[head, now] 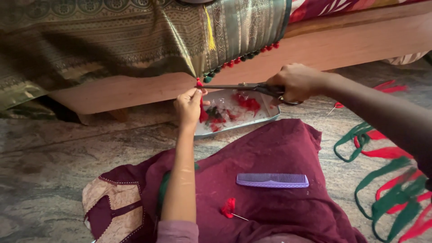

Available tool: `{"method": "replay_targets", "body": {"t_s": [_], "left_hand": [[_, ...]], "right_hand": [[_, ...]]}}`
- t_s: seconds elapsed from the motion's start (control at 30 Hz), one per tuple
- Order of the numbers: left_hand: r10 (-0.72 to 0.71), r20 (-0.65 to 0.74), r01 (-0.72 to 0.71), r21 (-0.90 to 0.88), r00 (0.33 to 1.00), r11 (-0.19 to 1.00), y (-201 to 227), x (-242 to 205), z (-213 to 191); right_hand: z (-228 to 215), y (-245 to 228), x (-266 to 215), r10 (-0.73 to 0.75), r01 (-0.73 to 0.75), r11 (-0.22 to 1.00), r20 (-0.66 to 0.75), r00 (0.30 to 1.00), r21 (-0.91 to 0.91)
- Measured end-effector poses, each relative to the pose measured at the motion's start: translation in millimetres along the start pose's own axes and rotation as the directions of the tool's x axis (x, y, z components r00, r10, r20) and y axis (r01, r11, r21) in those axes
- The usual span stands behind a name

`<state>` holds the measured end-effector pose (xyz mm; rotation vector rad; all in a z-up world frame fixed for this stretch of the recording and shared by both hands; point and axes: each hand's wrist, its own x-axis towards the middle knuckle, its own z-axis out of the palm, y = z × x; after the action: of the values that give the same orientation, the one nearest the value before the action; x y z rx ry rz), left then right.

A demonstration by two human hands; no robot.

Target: Manually attaching and trimming decorative tassels onto a gold and green silk fabric.

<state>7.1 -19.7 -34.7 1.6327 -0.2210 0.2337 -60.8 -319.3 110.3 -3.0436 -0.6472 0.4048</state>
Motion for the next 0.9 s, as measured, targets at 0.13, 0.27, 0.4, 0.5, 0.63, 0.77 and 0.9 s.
{"method": "replay_targets", "body": {"t_s": [0.13, 0.27, 0.4, 0.5, 0.63, 0.77, 0.9], "left_hand": [[0.085, -0.011, -0.081, 0.203, 0.996, 0.976, -18, -2, 3], [0.064, -0.053, -0.054, 0.182, 0.996, 0.982, -38, -15, -10], [-0.132, 0.018, 0.132, -0.235, 0.991, 0.963, -64, -15, -35], [-0.220, 0.046, 0.220, -0.382, 0.975, 0.898, -54, -15, -37], [-0.244, 0.088, 0.256, -0.462, 0.966, 0.849, -49, -22, -22], [-0.301, 0.124, 0.323, -0.478, 0.945, 0.817, -46, -30, -3], [-0.323, 0.217, 0.385, -0.638, 0.921, 0.667, -53, -34, 18]], "right_hand": [[18, 0, -2, 0.003, -0.004, 0.999, -0.022, 1.000, -0.032], [72, 5, -21, -0.004, -0.011, 0.981, 0.079, 0.997, 0.196], [152, -12, -56, -0.343, 0.291, 0.888, 0.092, 0.935, 0.355], [197, -35, -79, -0.524, 0.298, 0.770, 0.292, 0.800, 0.564], [269, -56, -89, -0.672, 0.264, 0.719, 0.547, 0.499, 0.643], [266, -63, -49, -0.641, 0.199, 0.764, 0.688, 0.341, 0.614], [234, -69, 29, -0.254, 0.430, 0.783, -0.401, 0.880, 0.449]]}}
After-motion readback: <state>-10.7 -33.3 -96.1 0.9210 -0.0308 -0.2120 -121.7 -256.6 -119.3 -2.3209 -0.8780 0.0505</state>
